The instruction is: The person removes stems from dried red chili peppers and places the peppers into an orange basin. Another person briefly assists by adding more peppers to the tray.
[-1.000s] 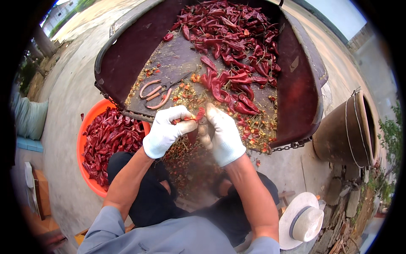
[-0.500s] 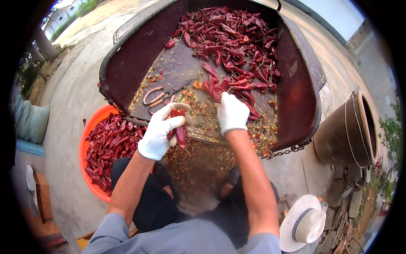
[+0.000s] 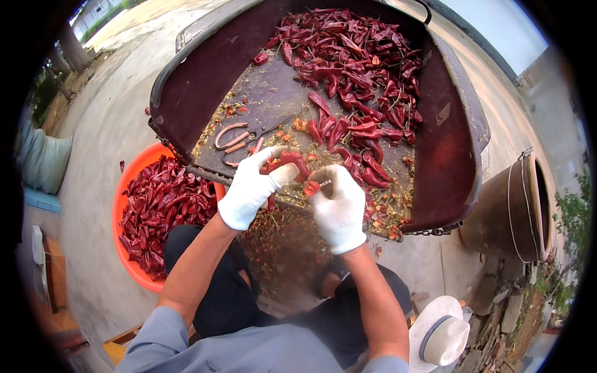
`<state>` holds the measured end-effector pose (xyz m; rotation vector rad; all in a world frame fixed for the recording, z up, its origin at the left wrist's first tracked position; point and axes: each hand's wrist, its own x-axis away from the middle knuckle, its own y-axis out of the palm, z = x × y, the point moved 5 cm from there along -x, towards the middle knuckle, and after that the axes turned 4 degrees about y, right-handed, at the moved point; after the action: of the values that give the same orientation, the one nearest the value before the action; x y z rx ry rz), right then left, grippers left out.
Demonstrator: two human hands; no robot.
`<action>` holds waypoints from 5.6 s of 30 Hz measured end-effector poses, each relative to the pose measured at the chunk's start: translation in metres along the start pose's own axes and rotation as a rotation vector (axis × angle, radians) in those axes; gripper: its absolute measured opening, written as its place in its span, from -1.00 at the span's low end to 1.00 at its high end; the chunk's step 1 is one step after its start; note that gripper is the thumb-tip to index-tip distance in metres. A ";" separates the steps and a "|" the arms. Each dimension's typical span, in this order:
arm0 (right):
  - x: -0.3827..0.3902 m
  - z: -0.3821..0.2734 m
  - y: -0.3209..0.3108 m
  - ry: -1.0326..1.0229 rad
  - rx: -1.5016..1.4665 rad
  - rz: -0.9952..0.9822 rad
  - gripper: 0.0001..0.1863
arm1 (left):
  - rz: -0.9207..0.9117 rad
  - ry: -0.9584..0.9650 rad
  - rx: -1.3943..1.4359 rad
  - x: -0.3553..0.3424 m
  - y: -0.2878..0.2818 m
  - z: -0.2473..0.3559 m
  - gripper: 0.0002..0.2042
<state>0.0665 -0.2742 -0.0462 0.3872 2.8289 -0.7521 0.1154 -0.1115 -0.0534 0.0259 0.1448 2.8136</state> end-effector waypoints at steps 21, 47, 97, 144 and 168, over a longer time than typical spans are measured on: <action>0.015 -0.039 -0.012 -0.264 -0.095 -0.162 -0.77 | -0.441 -0.171 -0.044 0.024 0.013 0.002 -0.73; -0.032 0.084 -0.087 0.157 0.968 -0.086 -0.75 | -0.239 -0.109 0.228 0.019 0.020 -0.003 -0.75; 0.020 -0.001 -0.002 0.576 -0.688 -0.184 -0.77 | -0.142 0.101 -0.116 0.021 0.017 -0.002 -0.82; 0.002 -0.003 -0.015 0.401 -0.344 -0.412 -0.72 | 0.048 0.562 -0.729 0.019 0.013 0.011 -0.59; 0.013 -0.001 -0.002 -0.030 0.086 -0.118 -0.84 | -0.028 0.660 -0.811 0.031 0.015 0.006 -0.86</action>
<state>0.0532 -0.2724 -0.0476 0.2206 2.8180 -0.8973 0.0819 -0.1153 -0.0455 -1.0569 -0.8286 2.5251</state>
